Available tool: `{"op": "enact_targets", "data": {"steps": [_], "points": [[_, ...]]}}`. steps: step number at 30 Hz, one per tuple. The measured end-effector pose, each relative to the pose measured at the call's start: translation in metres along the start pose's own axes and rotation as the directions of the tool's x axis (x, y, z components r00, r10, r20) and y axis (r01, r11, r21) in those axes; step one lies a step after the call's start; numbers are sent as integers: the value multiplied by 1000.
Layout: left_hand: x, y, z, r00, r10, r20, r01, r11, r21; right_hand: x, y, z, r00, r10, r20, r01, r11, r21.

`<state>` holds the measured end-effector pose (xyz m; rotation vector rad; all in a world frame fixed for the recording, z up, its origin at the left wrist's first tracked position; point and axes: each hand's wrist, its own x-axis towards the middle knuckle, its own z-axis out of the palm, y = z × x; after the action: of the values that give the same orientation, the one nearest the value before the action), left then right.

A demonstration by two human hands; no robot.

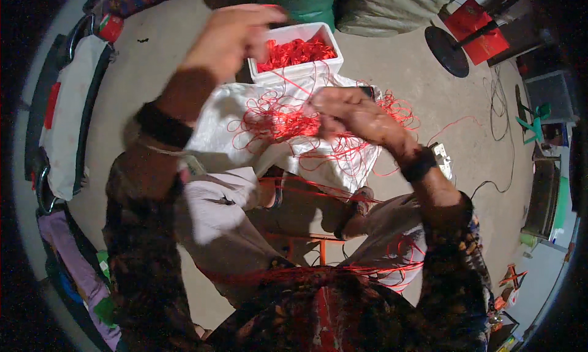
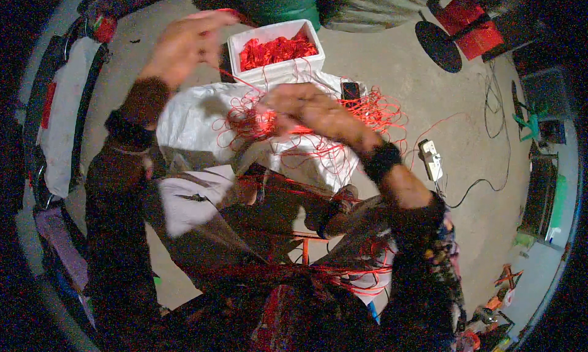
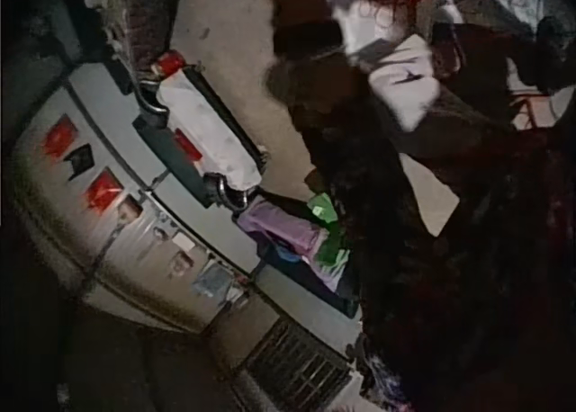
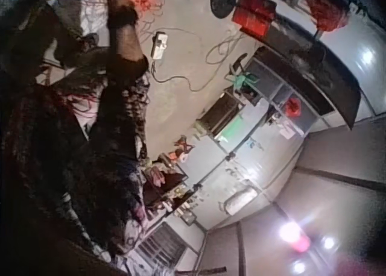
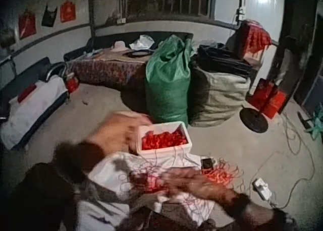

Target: The recorder winds a long red thread onto a plastic bottle which is used to bundle tissue packs.

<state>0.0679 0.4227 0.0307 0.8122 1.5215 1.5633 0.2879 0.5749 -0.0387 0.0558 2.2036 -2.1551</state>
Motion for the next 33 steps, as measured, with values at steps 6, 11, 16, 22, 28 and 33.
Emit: {"op": "enact_targets", "data": {"steps": [6, 11, 16, 22, 28, 33], "points": [[-82, -26, -176, 827, 200, -525, -58, 960, 274, -189, 48, -173, 878, 230, -419, -394, 844, -363], [-164, -98, -253, 781, 388, -490, 212, 572, 792, -398, 50, -161, 702, 265, -660, -488, 855, -176], [-137, -154, -243, 754, 463, 466, -377, -276, 884, -464, 10, -105, 645, 374, -666, -443, 893, 72], [-97, 15, 97, 991, 49, 121, -86, 942, 324, -371, -123, -20, 763, 53, -644, -183, 973, -137], [-166, 99, 267, 775, 227, 589, -84, 962, -259, -231, -223, 45, 683, -211, -700, 46, 968, -247], [-212, 105, 174, 811, 133, 570, -200, 978, 56, -240, -247, -33, 624, -509, -593, 86, 799, -595]]}}
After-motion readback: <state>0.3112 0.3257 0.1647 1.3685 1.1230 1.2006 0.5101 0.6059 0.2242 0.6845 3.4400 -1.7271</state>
